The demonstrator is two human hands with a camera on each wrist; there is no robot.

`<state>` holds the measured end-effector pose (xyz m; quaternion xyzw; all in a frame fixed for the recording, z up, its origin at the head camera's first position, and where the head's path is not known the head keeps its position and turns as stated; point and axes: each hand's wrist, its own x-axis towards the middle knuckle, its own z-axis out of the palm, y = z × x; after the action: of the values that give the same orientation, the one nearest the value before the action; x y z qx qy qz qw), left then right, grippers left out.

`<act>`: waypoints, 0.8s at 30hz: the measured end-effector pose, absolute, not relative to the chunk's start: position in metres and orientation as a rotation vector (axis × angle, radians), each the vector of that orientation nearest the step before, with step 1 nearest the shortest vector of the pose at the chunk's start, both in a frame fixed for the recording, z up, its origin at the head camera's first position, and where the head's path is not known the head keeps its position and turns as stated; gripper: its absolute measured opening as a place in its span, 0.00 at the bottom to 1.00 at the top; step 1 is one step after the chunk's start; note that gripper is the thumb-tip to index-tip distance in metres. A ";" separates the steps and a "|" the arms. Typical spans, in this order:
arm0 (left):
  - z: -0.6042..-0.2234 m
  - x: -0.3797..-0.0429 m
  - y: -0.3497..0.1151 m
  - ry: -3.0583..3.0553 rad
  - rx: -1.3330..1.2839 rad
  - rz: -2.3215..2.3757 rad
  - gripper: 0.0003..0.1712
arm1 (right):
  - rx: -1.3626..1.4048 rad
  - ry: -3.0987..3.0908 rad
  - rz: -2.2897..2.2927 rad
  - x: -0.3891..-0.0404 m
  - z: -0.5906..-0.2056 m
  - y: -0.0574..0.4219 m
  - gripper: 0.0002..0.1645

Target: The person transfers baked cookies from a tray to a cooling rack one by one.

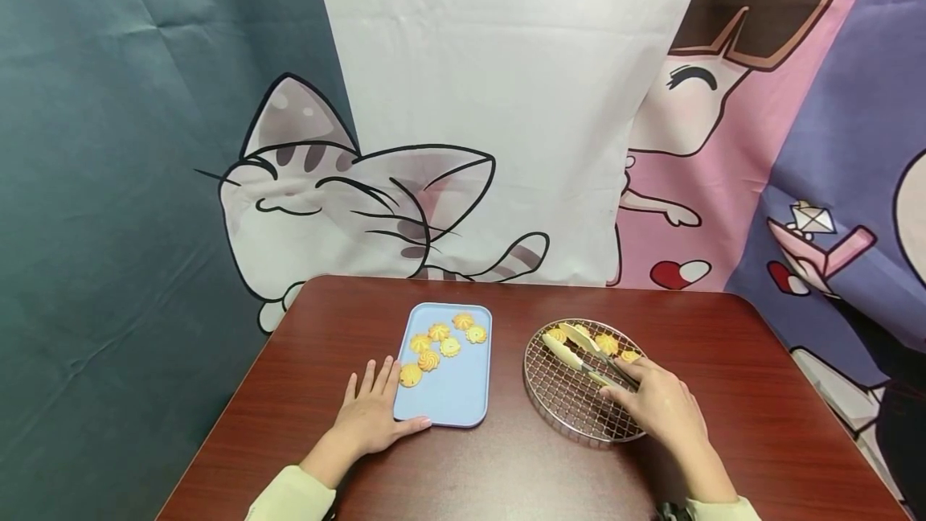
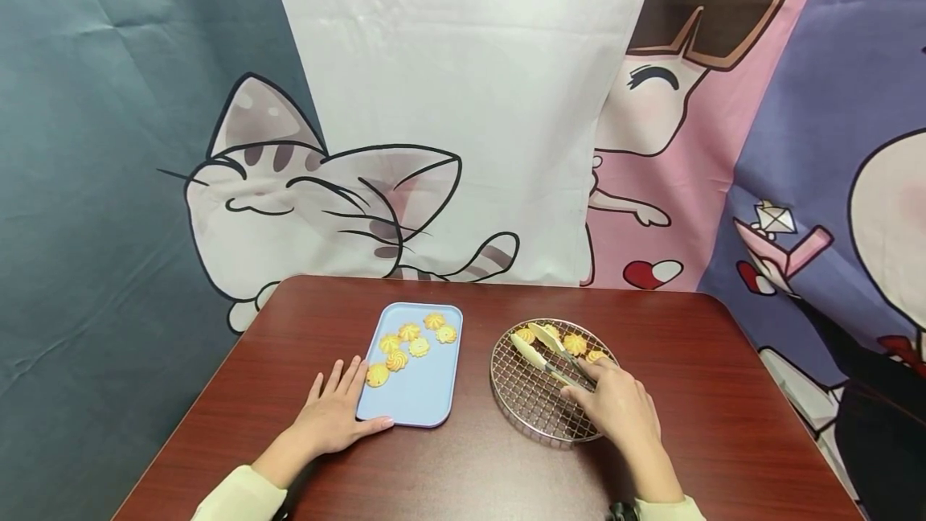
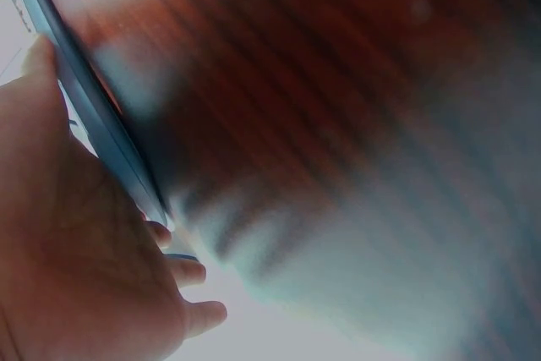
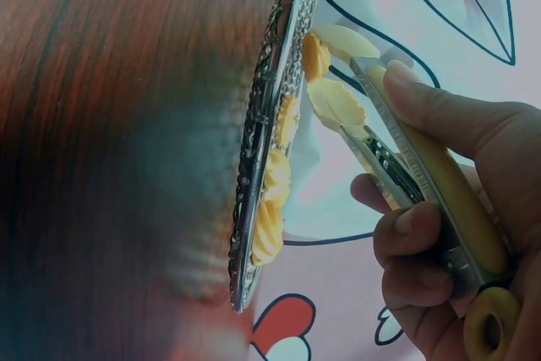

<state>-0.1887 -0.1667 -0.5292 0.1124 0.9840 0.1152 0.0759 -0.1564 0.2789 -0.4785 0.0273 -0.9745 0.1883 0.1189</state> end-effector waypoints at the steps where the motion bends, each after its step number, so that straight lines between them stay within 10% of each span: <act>1: -0.529 -0.189 -0.167 2.951 0.338 0.348 0.69 | 0.078 -2.852 0.551 -0.156 -0.478 0.279 0.36; 24: -0.529 -0.189 -0.167 2.954 0.337 0.338 0.69 | 0.035 -2.919 0.542 -0.156 -0.477 0.283 0.39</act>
<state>-0.1891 -0.1665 -0.5293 0.1125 0.9844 0.1125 0.0747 -0.1557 0.2829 -0.4771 0.0117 -0.9795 0.1819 0.0863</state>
